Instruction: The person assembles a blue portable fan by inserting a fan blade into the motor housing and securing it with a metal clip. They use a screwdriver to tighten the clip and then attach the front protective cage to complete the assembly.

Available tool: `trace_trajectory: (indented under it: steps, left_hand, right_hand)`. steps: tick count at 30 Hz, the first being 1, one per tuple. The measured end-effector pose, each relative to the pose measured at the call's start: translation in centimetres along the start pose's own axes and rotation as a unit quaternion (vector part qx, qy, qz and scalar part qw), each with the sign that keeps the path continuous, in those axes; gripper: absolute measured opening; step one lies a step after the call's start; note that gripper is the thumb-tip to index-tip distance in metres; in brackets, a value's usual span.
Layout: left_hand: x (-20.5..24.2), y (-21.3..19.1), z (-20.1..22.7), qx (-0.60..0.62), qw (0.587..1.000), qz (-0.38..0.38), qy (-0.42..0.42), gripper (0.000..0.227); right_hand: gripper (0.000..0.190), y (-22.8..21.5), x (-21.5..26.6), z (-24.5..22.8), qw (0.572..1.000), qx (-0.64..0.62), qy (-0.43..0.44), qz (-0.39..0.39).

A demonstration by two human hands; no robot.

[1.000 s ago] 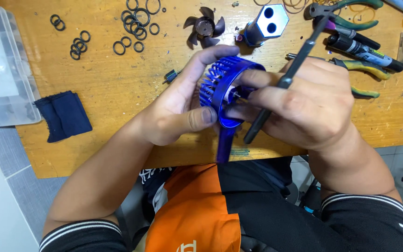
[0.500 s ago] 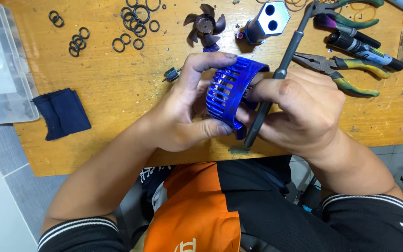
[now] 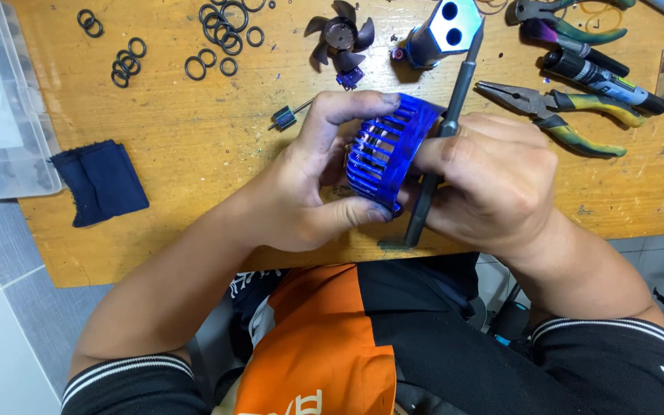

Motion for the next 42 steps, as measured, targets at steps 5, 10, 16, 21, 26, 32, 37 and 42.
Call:
trace_trajectory:
  steps: [5, 10, 16, 21, 26, 32, 37, 42]
  left_hand:
    - [-0.5, -0.3, 0.5, 0.058, 0.998, 0.002, -0.014, 0.082]
    - [-0.8, -0.5, -0.3, 0.185, 0.980, -0.018, -0.065, 0.090]
    - [-1.1, -1.8, -0.7, 0.152, 0.988, -0.009, -0.012, 0.084]
    - [-1.2, -5.3, -2.3, 0.450, 0.886, 0.108, -0.042, 0.107]
    - [-0.2, -8.0, -2.7, 0.425, 0.896, 0.120, 0.044, 0.054]
    - [-0.6, -7.8, -0.2, 0.186, 0.965, 0.179, -0.037, 0.036]
    - [-0.3, -4.8, 2.6, -0.063, 0.988, 0.121, -0.076, 0.046]
    - [2.8, -2.6, 1.0, -0.146, 0.943, 0.100, -0.280, 0.076]
  right_hand:
    - [0.030, -0.3, -0.4, 0.5, 1.000, 0.023, -0.014, 0.000]
    - [0.035, -0.4, -1.1, 0.1, 0.999, 0.033, 0.000, -0.006]
    - [0.040, -1.7, -0.1, -0.1, 1.000, 0.012, -0.011, 0.026]
    - [0.022, -5.5, 2.0, -0.6, 0.997, 0.049, 0.051, 0.037]
    - [0.010, 0.6, 2.9, -2.0, 0.987, 0.081, 0.027, -0.136]
    - [0.008, 4.3, 6.4, -2.3, 0.984, 0.100, 0.038, -0.143]
    - [0.014, 4.0, 8.8, -0.9, 0.979, 0.139, 0.050, -0.143]
    - [0.035, 2.5, 9.6, 0.9, 0.963, 0.194, 0.113, -0.146]
Point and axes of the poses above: each hand's wrist, its own x-axis away from the middle knuckle, its own y-axis out of the palm, z = x × y, the point moved 7 cm from there along -x, towards the middle knuckle, and after that the axes turned 13 degrees about -y, right-handed, at the moved point
